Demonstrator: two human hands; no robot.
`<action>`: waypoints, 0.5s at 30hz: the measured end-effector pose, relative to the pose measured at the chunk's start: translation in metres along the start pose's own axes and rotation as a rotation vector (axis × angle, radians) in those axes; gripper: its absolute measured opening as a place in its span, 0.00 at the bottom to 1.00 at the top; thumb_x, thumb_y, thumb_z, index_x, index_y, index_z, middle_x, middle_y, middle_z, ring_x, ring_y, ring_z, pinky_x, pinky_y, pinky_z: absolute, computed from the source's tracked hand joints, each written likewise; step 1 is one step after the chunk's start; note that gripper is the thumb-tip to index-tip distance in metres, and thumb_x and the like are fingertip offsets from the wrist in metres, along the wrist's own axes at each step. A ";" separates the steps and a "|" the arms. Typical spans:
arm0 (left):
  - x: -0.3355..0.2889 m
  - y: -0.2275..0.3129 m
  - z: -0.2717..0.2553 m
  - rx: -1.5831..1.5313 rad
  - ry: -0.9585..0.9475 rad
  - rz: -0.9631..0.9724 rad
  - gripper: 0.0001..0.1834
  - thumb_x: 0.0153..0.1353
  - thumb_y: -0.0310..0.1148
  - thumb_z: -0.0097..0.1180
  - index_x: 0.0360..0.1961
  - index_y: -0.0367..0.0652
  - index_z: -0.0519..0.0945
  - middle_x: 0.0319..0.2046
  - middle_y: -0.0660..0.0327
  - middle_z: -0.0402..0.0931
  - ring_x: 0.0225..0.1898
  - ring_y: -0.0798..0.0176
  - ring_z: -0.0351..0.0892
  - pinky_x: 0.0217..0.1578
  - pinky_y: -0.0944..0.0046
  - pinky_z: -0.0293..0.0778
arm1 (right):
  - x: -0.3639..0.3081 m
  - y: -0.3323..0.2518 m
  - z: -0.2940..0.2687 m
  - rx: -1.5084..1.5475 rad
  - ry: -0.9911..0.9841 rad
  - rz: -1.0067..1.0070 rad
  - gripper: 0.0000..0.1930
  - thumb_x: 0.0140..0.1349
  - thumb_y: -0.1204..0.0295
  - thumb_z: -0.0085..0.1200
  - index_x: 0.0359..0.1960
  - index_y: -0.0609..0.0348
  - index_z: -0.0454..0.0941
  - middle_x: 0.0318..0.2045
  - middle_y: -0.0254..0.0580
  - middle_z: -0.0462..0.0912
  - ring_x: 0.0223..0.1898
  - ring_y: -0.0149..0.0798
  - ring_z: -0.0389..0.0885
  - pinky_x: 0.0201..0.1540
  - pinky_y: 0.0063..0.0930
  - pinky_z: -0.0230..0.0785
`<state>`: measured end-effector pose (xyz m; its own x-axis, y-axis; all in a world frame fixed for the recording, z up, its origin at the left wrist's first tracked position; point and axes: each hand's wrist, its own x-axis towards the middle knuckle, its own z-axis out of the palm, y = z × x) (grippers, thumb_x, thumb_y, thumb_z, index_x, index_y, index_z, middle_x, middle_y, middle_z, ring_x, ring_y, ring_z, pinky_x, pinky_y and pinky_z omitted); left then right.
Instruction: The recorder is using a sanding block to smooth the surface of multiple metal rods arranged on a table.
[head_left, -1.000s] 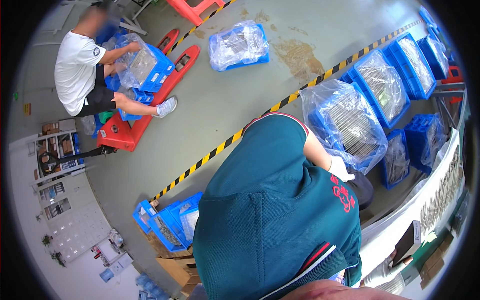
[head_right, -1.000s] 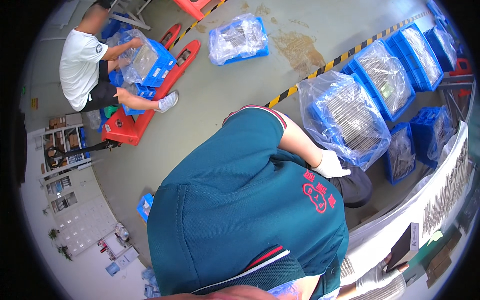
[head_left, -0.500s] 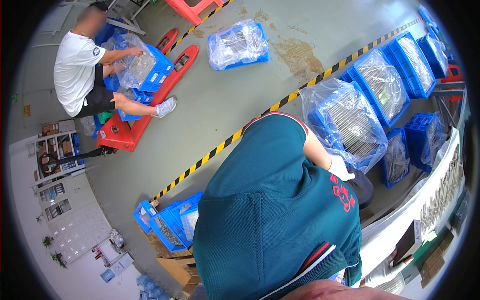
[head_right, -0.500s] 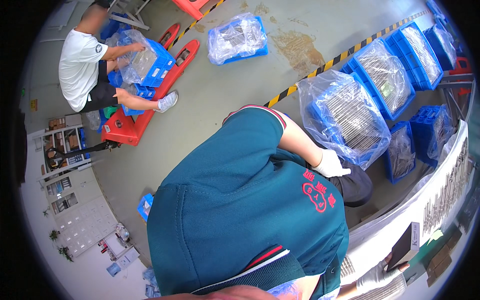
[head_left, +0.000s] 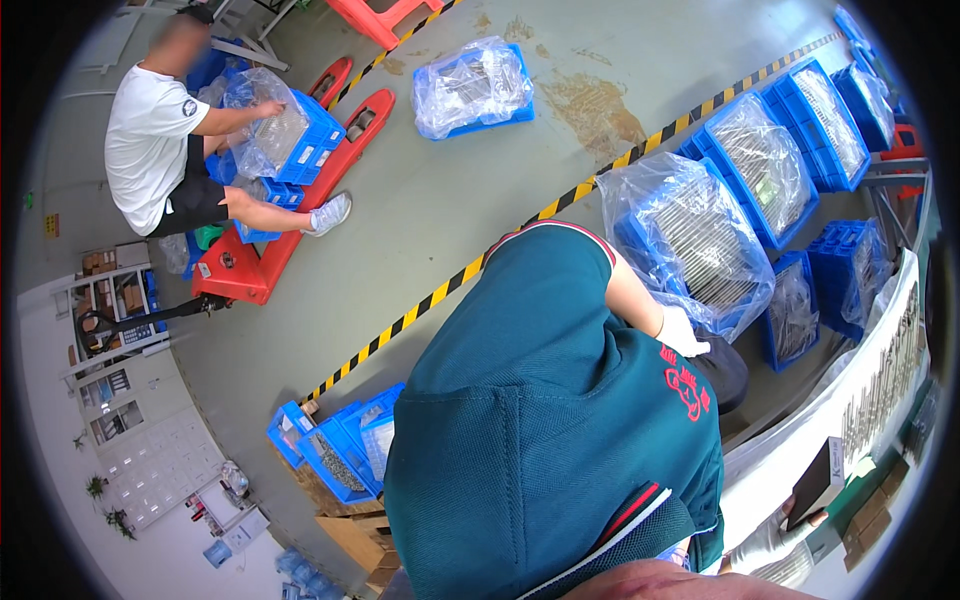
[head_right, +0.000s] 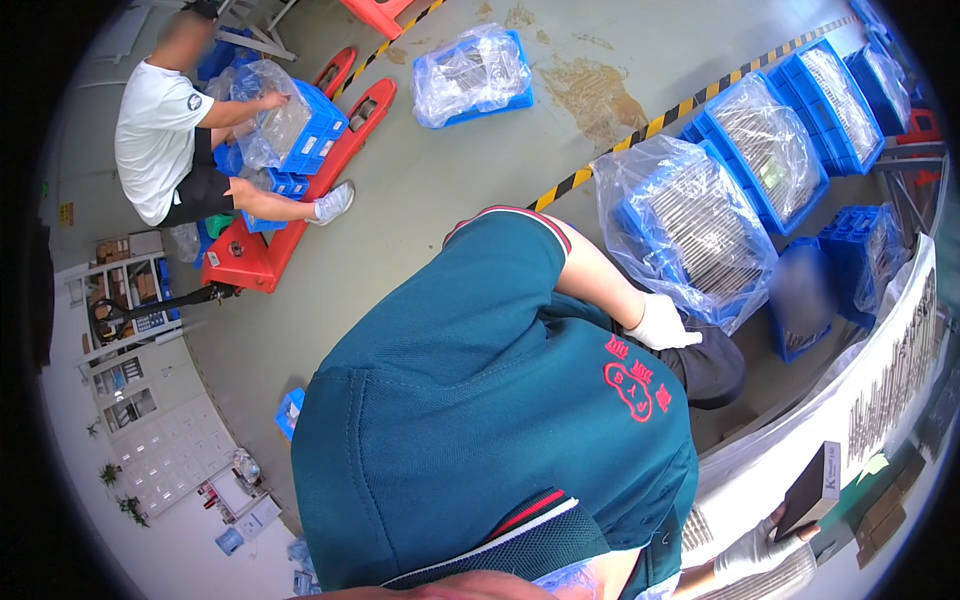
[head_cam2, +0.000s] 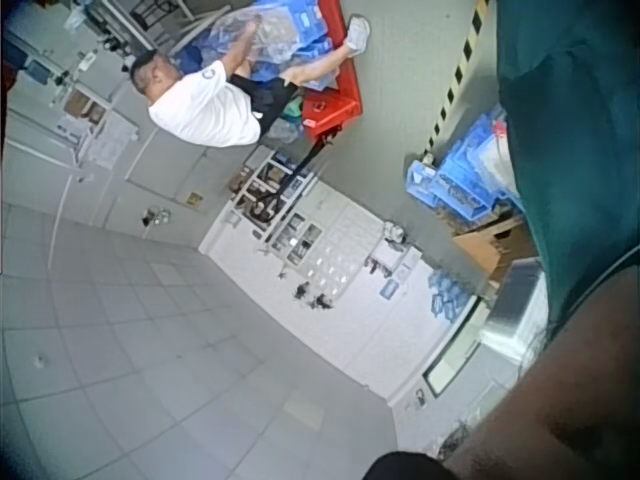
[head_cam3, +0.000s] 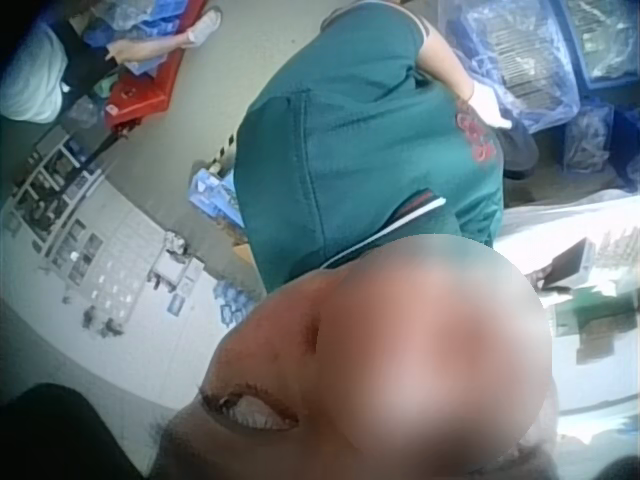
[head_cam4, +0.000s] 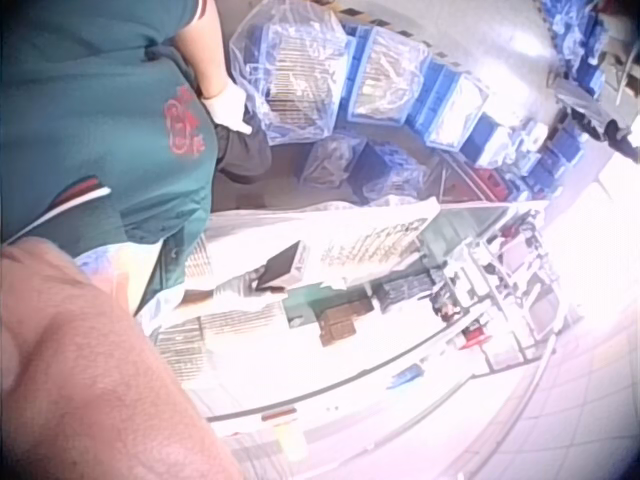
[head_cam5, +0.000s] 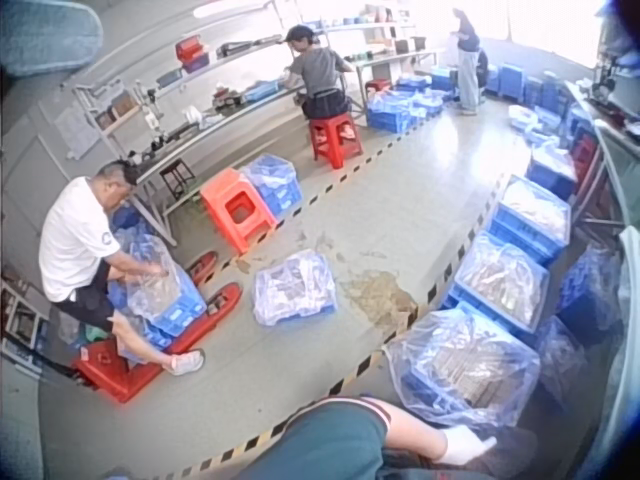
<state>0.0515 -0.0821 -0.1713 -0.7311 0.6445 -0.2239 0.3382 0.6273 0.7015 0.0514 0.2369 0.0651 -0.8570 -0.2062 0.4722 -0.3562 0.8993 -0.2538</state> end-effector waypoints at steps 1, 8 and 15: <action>0.000 0.000 0.001 0.000 -0.001 0.001 0.30 0.66 0.41 0.34 0.67 0.42 0.55 0.30 0.50 0.79 0.28 0.49 0.80 0.28 0.52 0.72 | -0.001 0.001 0.000 -0.001 0.021 -0.036 0.31 0.63 0.78 0.53 0.67 0.52 0.56 0.63 0.49 0.66 0.56 0.44 0.74 0.57 0.34 0.71; -0.002 -0.006 0.006 0.024 0.040 -0.003 0.29 0.67 0.42 0.33 0.67 0.42 0.56 0.28 0.51 0.79 0.27 0.50 0.80 0.27 0.52 0.72 | 0.003 -0.006 0.004 0.081 0.021 -0.035 0.31 0.63 0.77 0.54 0.67 0.51 0.57 0.62 0.48 0.67 0.56 0.41 0.73 0.58 0.33 0.68; 0.003 -0.002 0.000 0.047 0.026 0.019 0.29 0.67 0.41 0.33 0.67 0.42 0.56 0.28 0.51 0.79 0.27 0.50 0.80 0.27 0.53 0.72 | -0.001 0.002 -0.009 -0.078 0.020 -0.063 0.30 0.63 0.74 0.54 0.67 0.52 0.58 0.59 0.48 0.70 0.53 0.40 0.76 0.56 0.32 0.70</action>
<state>0.0489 -0.0811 -0.1737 -0.7389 0.6456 -0.1928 0.3795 0.6352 0.6727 0.0548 0.2423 0.0716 -0.8260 -0.2559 0.5022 -0.3779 0.9125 -0.1567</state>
